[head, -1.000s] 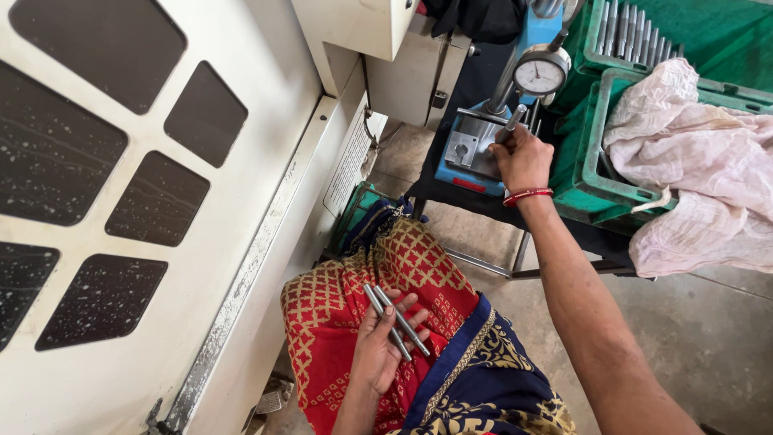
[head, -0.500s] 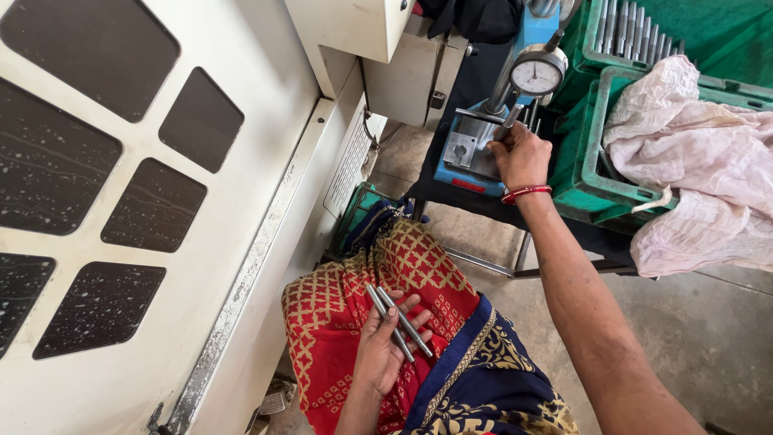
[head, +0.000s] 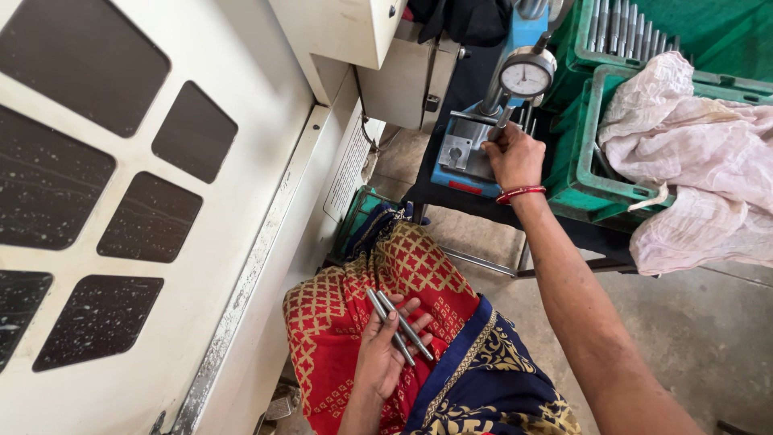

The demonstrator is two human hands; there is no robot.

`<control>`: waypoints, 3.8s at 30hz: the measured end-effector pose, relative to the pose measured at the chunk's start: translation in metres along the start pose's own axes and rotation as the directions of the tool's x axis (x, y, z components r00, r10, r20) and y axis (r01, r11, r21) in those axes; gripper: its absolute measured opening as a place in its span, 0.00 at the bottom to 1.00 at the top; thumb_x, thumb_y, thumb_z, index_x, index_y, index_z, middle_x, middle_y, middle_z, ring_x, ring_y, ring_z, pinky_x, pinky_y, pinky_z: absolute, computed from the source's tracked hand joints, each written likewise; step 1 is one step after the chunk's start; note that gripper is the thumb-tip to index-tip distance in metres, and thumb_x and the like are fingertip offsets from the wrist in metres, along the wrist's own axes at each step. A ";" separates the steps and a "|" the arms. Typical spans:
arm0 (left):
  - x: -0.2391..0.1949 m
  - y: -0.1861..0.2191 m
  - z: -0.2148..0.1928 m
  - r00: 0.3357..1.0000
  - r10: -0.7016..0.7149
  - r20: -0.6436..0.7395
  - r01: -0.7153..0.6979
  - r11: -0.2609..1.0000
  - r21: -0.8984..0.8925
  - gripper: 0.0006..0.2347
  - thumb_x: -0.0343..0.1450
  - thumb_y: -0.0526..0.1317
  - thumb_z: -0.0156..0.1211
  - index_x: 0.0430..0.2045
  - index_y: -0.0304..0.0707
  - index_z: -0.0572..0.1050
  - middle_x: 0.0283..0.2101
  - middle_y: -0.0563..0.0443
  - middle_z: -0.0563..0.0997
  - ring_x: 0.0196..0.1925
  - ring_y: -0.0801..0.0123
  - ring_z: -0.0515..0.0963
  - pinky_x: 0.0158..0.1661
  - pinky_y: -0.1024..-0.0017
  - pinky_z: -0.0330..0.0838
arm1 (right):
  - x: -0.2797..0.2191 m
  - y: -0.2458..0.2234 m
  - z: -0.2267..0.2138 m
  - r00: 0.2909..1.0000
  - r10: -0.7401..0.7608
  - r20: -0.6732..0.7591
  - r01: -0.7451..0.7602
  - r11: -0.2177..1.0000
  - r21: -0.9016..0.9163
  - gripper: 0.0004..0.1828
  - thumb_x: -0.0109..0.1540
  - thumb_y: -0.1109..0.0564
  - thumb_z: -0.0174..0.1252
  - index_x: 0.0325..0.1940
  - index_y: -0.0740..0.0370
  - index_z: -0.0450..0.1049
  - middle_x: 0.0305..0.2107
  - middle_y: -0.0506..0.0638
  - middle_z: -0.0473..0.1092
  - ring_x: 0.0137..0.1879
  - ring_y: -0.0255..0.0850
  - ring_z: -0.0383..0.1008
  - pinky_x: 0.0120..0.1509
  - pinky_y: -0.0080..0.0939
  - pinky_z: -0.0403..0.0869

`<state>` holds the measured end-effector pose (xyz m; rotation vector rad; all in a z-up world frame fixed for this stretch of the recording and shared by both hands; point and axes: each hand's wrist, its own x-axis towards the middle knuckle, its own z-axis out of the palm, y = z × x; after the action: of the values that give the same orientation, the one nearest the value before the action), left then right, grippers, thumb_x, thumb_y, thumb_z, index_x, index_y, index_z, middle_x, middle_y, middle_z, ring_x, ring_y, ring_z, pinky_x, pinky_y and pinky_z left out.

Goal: The person retrieves cylindrical metal rods from a machine, then uses a dial indicator to measure each rod one by one. After measuring, the rods are placed into a green bin. The person repeats this process for several rods.

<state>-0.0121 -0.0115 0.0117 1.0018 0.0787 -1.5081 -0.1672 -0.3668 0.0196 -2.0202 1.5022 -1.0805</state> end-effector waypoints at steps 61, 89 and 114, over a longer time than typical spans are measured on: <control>0.007 0.027 0.006 0.997 0.072 0.001 -0.071 0.992 -0.099 0.16 0.76 0.37 0.45 0.59 0.40 0.65 0.63 0.39 0.74 0.59 0.41 0.79 0.50 0.47 0.82 | -0.037 -0.013 -0.021 0.987 -0.068 0.145 0.081 0.994 -0.079 0.11 0.56 0.61 0.72 0.38 0.67 0.77 0.29 0.58 0.78 0.36 0.48 0.82 0.42 0.43 0.79; 0.009 0.029 -0.004 0.997 0.074 -0.006 -0.074 0.991 -0.112 0.16 0.76 0.36 0.45 0.60 0.40 0.64 0.63 0.39 0.73 0.58 0.44 0.79 0.50 0.48 0.82 | 0.005 0.010 0.004 0.997 -0.012 0.072 0.028 0.977 -0.213 0.11 0.55 0.57 0.73 0.36 0.64 0.79 0.30 0.55 0.79 0.36 0.50 0.81 0.46 0.47 0.77; 0.010 0.030 0.000 0.999 0.046 -0.026 -0.047 0.998 -0.040 0.16 0.77 0.38 0.43 0.60 0.39 0.65 0.62 0.39 0.76 0.58 0.44 0.80 0.51 0.51 0.83 | -0.028 -0.021 -0.028 0.999 -0.027 0.021 0.027 1.000 -0.013 0.11 0.68 0.55 0.63 0.46 0.68 0.77 0.33 0.58 0.78 0.38 0.46 0.81 0.42 0.42 0.76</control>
<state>0.0146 -0.0263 0.0209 0.9837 0.1020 -1.4464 -0.1795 -0.3301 0.0419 -2.0602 1.4800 -1.0592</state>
